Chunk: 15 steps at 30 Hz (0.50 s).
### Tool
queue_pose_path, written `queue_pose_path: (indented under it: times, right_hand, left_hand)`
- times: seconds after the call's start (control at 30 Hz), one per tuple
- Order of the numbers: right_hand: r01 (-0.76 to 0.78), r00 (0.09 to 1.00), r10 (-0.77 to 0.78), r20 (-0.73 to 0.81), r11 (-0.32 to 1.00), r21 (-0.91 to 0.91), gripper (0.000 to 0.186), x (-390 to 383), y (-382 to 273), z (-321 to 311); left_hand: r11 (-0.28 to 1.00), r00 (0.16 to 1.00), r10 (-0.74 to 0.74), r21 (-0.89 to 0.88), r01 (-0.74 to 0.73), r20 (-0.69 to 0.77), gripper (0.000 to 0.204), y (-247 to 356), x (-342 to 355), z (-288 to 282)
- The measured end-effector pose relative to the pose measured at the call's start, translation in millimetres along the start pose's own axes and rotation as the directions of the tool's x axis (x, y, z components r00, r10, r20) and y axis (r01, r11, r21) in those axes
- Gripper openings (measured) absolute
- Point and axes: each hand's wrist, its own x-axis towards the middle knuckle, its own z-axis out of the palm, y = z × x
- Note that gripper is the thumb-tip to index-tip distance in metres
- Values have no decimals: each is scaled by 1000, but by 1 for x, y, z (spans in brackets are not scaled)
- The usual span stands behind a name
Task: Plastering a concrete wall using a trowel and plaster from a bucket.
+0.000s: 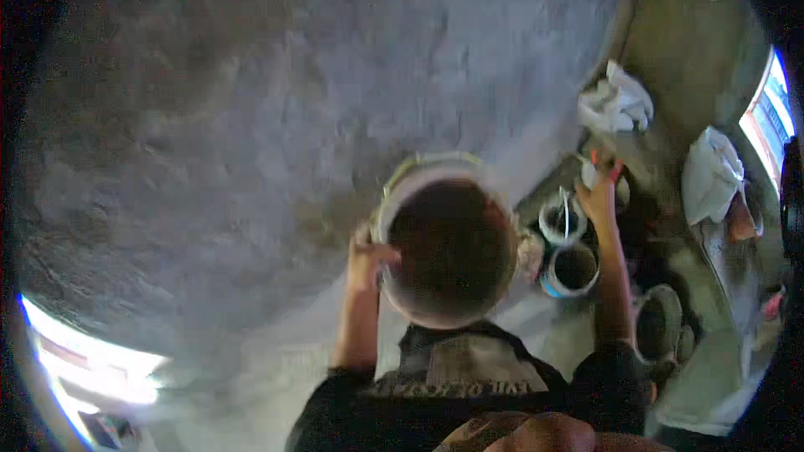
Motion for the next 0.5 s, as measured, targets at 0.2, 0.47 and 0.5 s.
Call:
queue_pose_path:
  times: [0.2, 0.47, 0.5]
  right_hand:
    - [-975, -45, 877, 479, 65, -211, 16, -386, 114, 43]
    - [-980, -201, 780, 593, -151, -133, 41, -705, -66, 2]
    - [-982, -168, 802, 573, -87, -166, 41, -717, -41, -41]
  left_hand:
    - [997, 984, 65, -40, -59, 168, 48, 44, 15, 7]
    - [989, 925, 146, -18, -149, 351, 48, 45, 21, -29]
    - [988, 912, 144, -2, -155, 383, 48, 49, 20, -39]
